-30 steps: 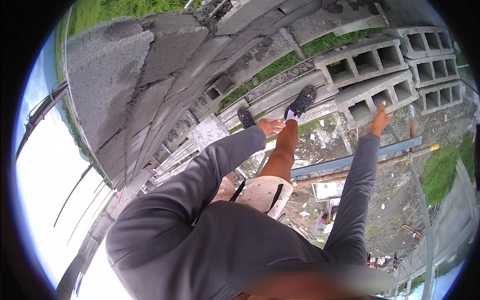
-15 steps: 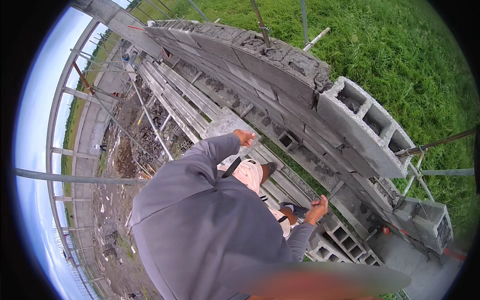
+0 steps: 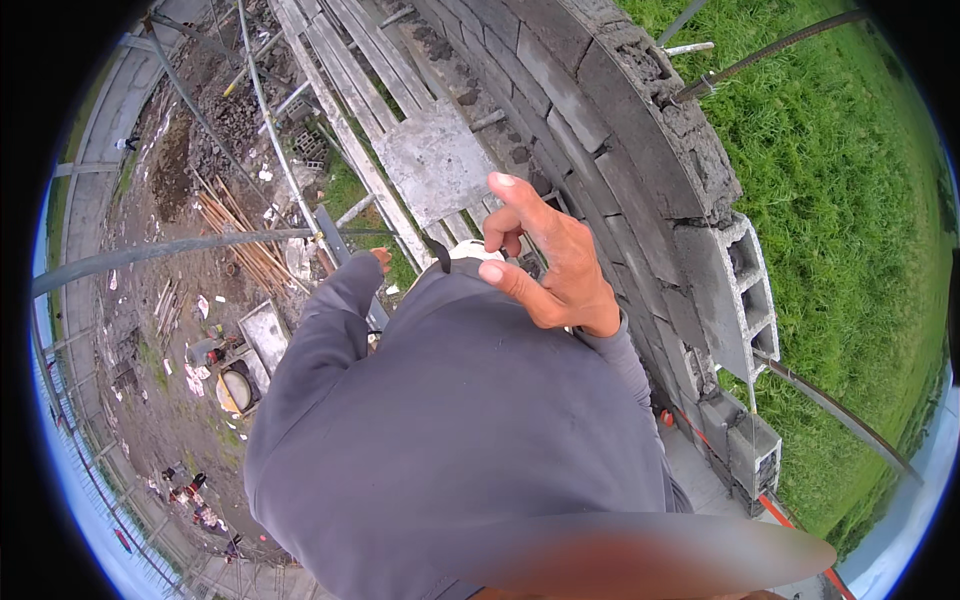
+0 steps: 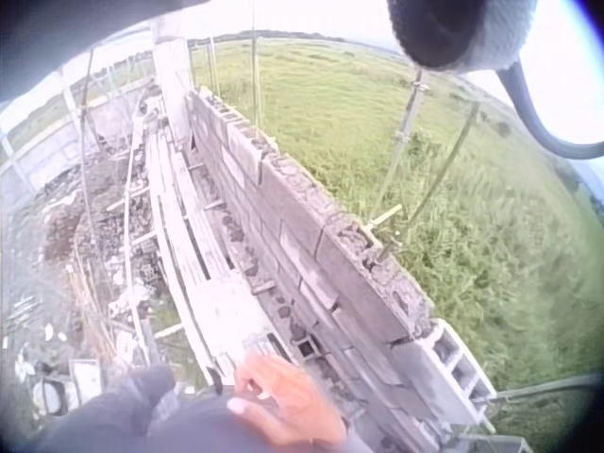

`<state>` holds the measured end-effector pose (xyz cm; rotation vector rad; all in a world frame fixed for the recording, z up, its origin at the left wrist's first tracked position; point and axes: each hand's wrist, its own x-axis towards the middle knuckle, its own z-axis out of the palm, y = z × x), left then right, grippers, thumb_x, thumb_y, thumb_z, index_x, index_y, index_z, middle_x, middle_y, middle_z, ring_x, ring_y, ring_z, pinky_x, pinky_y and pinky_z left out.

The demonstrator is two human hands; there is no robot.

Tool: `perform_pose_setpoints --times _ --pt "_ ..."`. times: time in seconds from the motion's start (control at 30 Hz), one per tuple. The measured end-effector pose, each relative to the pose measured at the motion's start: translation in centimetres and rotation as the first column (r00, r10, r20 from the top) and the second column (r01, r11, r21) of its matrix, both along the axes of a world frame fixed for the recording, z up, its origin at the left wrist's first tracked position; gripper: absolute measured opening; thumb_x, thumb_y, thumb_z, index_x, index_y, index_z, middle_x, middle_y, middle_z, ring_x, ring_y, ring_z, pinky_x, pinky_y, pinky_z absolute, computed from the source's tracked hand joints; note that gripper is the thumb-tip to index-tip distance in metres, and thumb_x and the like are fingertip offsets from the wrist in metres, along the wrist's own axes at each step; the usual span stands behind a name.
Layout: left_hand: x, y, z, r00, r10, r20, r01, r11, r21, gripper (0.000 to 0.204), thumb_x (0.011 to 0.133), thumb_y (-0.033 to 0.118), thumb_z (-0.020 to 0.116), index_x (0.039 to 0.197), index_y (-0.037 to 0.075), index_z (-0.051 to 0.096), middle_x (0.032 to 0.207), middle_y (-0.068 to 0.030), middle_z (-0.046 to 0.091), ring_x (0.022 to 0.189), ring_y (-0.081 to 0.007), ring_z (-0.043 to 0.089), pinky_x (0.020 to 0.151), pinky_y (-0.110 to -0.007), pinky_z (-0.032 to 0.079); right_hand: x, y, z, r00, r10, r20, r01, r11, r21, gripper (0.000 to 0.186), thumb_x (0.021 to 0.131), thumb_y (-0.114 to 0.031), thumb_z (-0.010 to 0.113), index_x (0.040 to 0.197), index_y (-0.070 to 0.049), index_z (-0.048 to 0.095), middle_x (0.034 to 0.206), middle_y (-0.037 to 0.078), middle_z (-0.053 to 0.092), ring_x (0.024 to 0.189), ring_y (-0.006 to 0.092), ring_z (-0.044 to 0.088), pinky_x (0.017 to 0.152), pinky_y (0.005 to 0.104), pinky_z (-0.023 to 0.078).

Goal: The person places a concrete block onto a partially built wall and uses a trowel to apply and smooth mortar along the joints. The person then scrapes excess mortar from the scaffolding planks and continues to adjust the mortar on the wall surface.

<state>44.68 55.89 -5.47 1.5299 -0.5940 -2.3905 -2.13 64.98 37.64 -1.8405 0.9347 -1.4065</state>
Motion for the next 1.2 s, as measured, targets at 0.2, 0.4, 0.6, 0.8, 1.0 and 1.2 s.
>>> perform_pose_setpoints --times 0.2,0.4,0.6,0.8,1.0,1.2 --pt "-5.6 10.3 -0.9 0.886 0.081 0.457 -0.174 0.971 0.166 0.041 0.096 0.022 0.059 0.137 0.022 0.055 0.126 -0.0013 0.064 0.112 -0.0218 0.061 0.090 -0.042 0.049 7.9 -3.7 9.9 0.648 0.731 0.212 -0.626 0.671 -0.398 0.056 0.088 -0.019 0.061 0.140 -0.002 0.050 0.097 0.015 0.066 0.072 0.0271 0.063 0.060 0.0361 0.051" --pt "-4.8 14.5 0.8 0.853 0.080 0.516 -0.274 0.910 0.312 0.040 0.097 0.022 0.057 0.137 0.023 0.055 0.132 -0.0021 0.061 0.116 -0.0215 0.059 0.092 -0.042 0.048 14.8 -8.5 11.4 0.223 0.747 0.627 -0.597 0.613 -0.518 0.048 0.084 -0.017 0.067 0.129 -0.005 0.059 0.088 0.010 0.065 0.072 0.0257 0.064 0.062 0.0337 0.053" --pt "-3.7 7.9 -0.9 0.823 0.180 0.539 -0.402 0.855 0.327 0.039 0.098 0.021 0.055 0.137 0.023 0.055 0.137 -0.0029 0.057 0.120 -0.0212 0.057 0.095 -0.041 0.047 20.1 -18.0 10.5 0.066 0.825 0.562 -0.622 0.474 -0.623 0.040 0.084 -0.014 0.066 0.122 -0.004 0.061 0.081 0.005 0.063 0.070 0.0229 0.064 0.062 0.0341 0.052" --pt "-1.0 -9.1 3.1 0.777 0.515 0.363 -0.571 0.819 0.060 0.039 0.100 0.021 0.053 0.138 0.024 0.054 0.144 -0.0022 0.053 0.126 -0.0210 0.054 0.100 -0.040 0.044 22.9 -26.0 12.0 0.021 0.769 0.639 -0.626 0.509 -0.591 0.037 0.084 -0.012 0.065 0.121 -0.007 0.062 0.079 0.005 0.060 0.070 0.0239 0.062 0.059 0.0354 0.048" --pt "-0.9 -18.6 8.5 0.810 0.547 0.212 -0.550 0.834 -0.050 0.045 0.099 0.023 0.055 0.143 0.023 0.049 0.145 -0.0009 0.052 0.129 -0.0213 0.051 0.106 -0.039 0.040 18.4 -29.5 8.1 0.437 0.867 0.239 -0.822 0.493 -0.285 0.036 0.084 -0.011 0.065 0.120 -0.011 0.065 0.078 0.007 0.057 0.070 0.0279 0.059 0.060 0.0390 0.047" --pt "-1.2 -8.1 6.9 0.764 0.523 0.377 -0.602 0.788 0.129 0.043 0.102 0.024 0.049 0.144 0.022 0.047 0.145 -0.0016 0.052 0.131 -0.0226 0.050 0.106 -0.042 0.042 7.7 -29.6 -2.8 0.835 0.406 -0.372 -0.404 0.911 0.085 0.035 0.082 -0.011 0.072 0.117 -0.010 0.070 0.099 0.004 0.070 0.087 0.0228 0.063 0.075 0.0361 0.045"
